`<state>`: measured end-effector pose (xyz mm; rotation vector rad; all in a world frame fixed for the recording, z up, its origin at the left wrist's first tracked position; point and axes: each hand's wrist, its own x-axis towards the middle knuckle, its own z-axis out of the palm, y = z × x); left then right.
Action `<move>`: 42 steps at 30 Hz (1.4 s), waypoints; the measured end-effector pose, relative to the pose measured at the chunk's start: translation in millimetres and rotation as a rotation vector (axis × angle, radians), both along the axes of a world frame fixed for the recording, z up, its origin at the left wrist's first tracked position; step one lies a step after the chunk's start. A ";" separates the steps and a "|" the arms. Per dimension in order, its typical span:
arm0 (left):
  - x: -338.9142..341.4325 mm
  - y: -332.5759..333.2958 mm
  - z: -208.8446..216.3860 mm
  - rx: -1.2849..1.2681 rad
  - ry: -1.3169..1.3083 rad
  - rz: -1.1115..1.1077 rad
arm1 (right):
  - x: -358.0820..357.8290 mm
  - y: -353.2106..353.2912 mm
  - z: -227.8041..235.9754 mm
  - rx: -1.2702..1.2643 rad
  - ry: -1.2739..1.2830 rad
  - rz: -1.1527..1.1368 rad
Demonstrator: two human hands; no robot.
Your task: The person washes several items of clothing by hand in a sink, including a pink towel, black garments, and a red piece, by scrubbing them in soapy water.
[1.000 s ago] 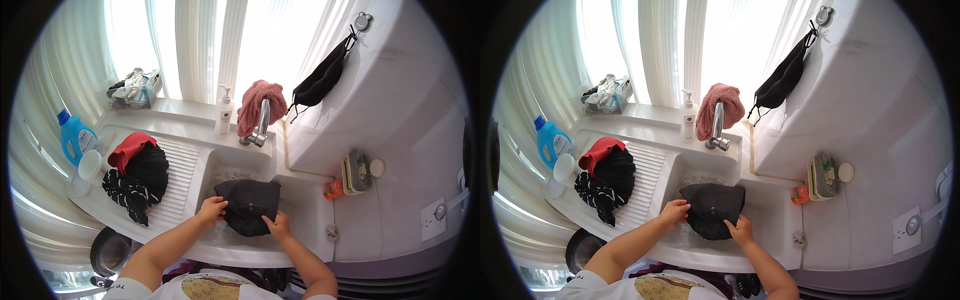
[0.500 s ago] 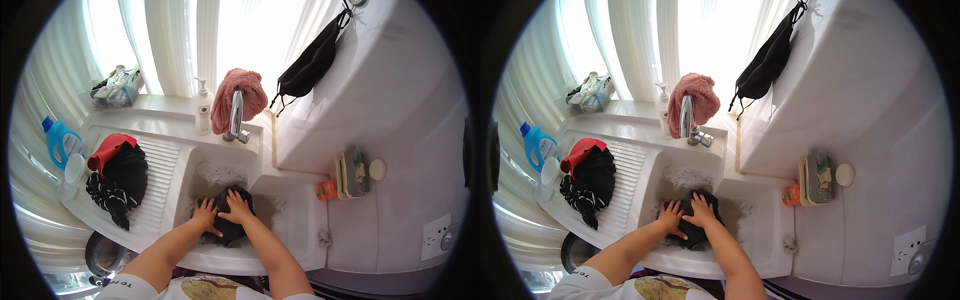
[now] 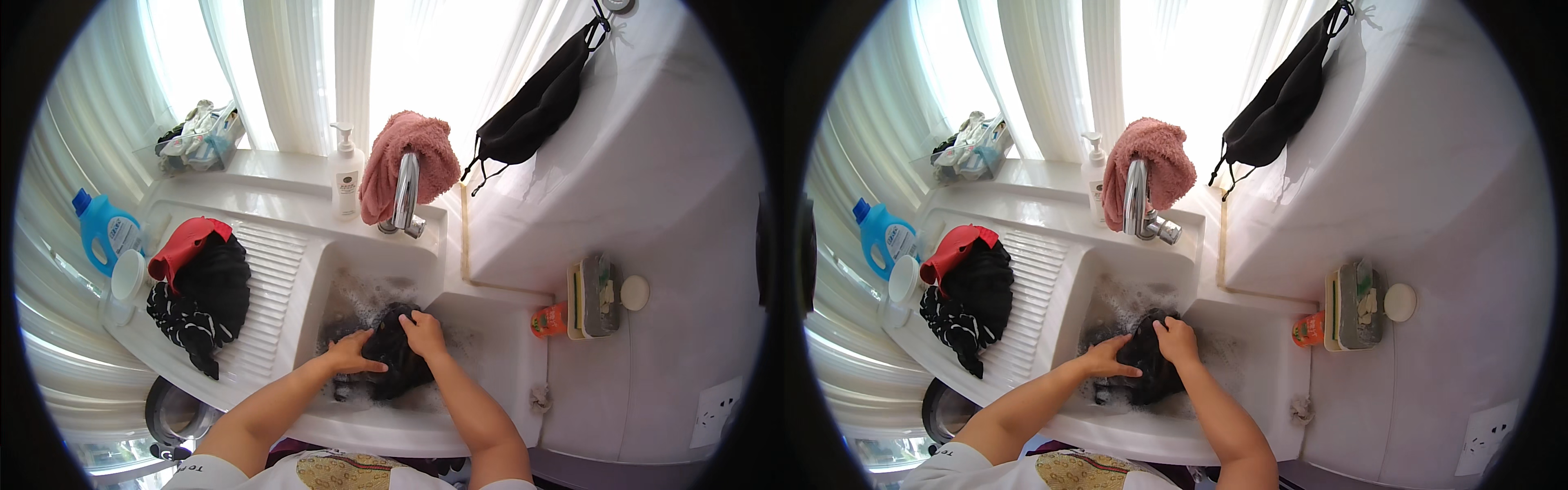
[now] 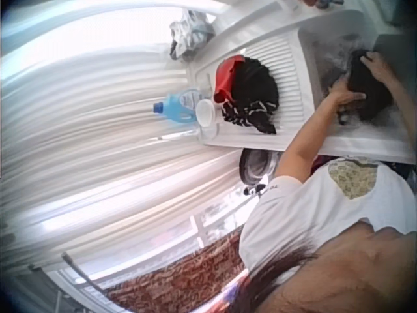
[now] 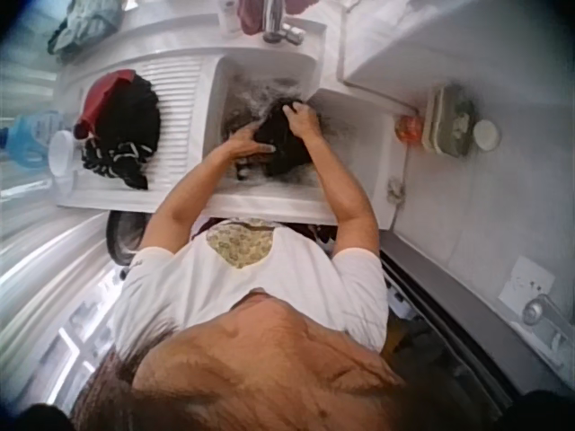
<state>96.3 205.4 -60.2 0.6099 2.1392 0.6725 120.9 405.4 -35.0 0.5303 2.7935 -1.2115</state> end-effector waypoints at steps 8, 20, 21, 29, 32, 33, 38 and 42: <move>-2.9 -1.9 27.8 0.688 -0.056 0.481 | 0.0 -18.3 98.4 -1.262 -0.005 -0.193; -10.3 -56.7 104.3 1.045 -0.989 0.722 | 53.0 -47.0 81.2 -0.948 -0.247 -0.230; -7.2 -54.3 103.6 1.044 -0.999 0.698 | 53.6 -48.9 95.3 -0.995 -0.153 -0.311; -13.5 -46.4 151.4 1.530 -1.038 0.512 | 53.7 -29.4 150.9 -0.932 0.253 -0.348; -6.3 -40.1 167.8 1.661 -1.062 0.468 | 71.2 -14.5 169.9 -1.167 0.637 -0.507; -3.5 -37.7 170.8 1.675 -1.056 0.461 | 74.7 -16.7 173.0 -1.212 0.701 -0.565; 17.4 -42.4 165.0 1.610 -0.883 0.528 | 95.3 -17.7 198.8 -1.162 0.952 -0.579; 29.2 -51.1 173.4 1.603 -0.577 0.612 | 94.6 -22.5 222.4 -1.047 1.174 -0.344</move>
